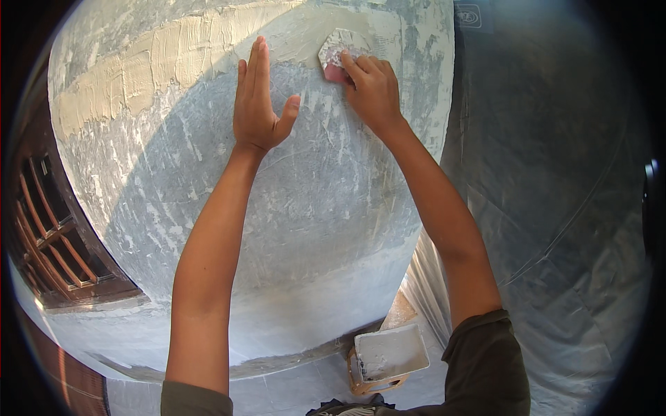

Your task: The person applies wall putty to a wall using a small spreader tool.

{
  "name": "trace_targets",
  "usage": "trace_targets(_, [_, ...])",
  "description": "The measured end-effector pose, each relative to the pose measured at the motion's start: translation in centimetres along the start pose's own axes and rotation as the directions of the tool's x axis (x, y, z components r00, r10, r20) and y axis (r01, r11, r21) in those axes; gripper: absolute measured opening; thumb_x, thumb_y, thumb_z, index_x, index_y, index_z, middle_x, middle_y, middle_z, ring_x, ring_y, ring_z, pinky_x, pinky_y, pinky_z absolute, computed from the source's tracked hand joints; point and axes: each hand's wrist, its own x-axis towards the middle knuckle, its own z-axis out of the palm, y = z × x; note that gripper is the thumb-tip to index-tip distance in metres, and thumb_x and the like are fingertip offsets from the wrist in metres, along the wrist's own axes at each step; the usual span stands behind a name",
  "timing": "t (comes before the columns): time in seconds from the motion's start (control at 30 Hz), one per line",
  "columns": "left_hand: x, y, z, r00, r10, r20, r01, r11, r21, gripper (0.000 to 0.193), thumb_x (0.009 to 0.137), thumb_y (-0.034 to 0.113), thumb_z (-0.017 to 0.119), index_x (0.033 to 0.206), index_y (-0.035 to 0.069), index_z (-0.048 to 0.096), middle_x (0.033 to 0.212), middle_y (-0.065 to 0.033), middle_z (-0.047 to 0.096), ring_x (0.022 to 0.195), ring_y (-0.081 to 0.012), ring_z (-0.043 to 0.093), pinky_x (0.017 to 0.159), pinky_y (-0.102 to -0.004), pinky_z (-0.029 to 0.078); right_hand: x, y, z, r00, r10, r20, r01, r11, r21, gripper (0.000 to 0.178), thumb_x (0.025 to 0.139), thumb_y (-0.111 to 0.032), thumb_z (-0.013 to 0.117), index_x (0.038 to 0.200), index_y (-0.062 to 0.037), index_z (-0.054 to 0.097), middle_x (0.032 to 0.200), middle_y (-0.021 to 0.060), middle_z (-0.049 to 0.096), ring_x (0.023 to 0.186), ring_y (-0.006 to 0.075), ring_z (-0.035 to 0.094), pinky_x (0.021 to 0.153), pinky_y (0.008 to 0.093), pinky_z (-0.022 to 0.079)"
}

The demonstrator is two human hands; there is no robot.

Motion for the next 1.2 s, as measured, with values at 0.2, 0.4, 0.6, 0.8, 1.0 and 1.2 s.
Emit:
trace_targets(0.2, [-0.2,-0.2,-0.2,1.000,-0.003,-0.025,0.003,1.000,-0.004,0.085,0.095,0.045,0.052,0.156,-0.007,0.024,0.161,-0.0258,0.031,0.151,-0.0385,0.029,0.123,-0.0551,0.018,-5.1,-5.2,-2.2,0.997,0.067,0.034,-0.073,0.976,0.203,0.046,0.069,0.004,0.076,0.114,-0.0048,0.071,0.081,0.0068,0.059,0.080,0.0261,0.060,0.075,0.0388,0.047])
trace_targets(0.4, [-0.1,-0.1,-0.1,1.000,0.011,-0.025,-0.011,1.000,-0.005,0.085,0.096,0.046,0.051,0.156,-0.008,0.024,0.161,-0.0264,0.030,0.151,-0.0383,0.029,0.122,-0.0552,0.018,-0.2,-1.6,-2.2,0.974,0.226,-0.015,-0.216,0.947,0.239,0.046,0.071,0.000,0.078,0.116,-0.0086,0.071,0.084,0.0063,0.062,0.081,0.0271,0.061,0.076,0.0382,0.050])
trace_targets(0.6, [0.1,0.0,0.1,1.000,0.004,-0.024,-0.005,1.000,-0.007,0.086,0.096,0.046,0.052,0.155,-0.009,0.023,0.161,-0.0266,0.030,0.151,-0.0383,0.029,0.123,-0.0553,0.018,3.8,1.6,0.4,0.997,-0.014,-0.078,0.016,1.000,0.023,0.039,0.074,-0.002,0.075,0.113,-0.0087,0.072,0.085,0.0048,0.065,0.083,0.0251,0.063,0.079,0.0385,0.049])
trace_targets(0.8, [0.0,-0.1,0.0,1.000,-0.001,-0.028,0.000,1.000,-0.017,0.085,0.096,0.046,0.051,0.155,-0.008,0.024,0.161,-0.0270,0.030,0.151,-0.0395,0.029,0.122,-0.0555,0.018,-0.8,-2.1,0.4,1.000,-0.015,0.002,0.015,0.998,0.065,0.039,0.073,0.002,0.070,0.111,-0.0068,0.072,0.086,0.0041,0.064,0.084,0.0232,0.062,0.075,0.0373,0.045])
trace_targets(1.0, [-0.1,-0.1,-0.2,0.996,-0.028,-0.082,0.025,0.999,-0.032,0.084,0.096,0.045,0.051,0.156,-0.008,0.023,0.161,-0.0273,0.030,0.150,-0.0407,0.029,0.122,-0.0562,0.019,-5.7,-6.4,-3.9,0.996,0.013,0.083,-0.043,0.928,0.369,0.053,0.064,0.006,0.076,0.115,-0.0053,0.071,0.083,0.0064,0.058,0.080,0.0253,0.058,0.076,0.0387,0.047])
trace_targets(1.2, [0.1,0.1,0.1,0.997,-0.009,-0.073,0.007,1.000,-0.026,0.084,0.096,0.044,0.052,0.156,-0.008,0.024,0.160,-0.0272,0.032,0.150,-0.0404,0.030,0.122,-0.0560,0.018,-1.7,-0.4,-3.6,0.990,0.142,-0.017,-0.137,0.975,0.177,0.048,0.068,0.003,0.077,0.115,-0.0064,0.071,0.085,0.0066,0.061,0.081,0.0257,0.059,0.075,0.0383,0.048])
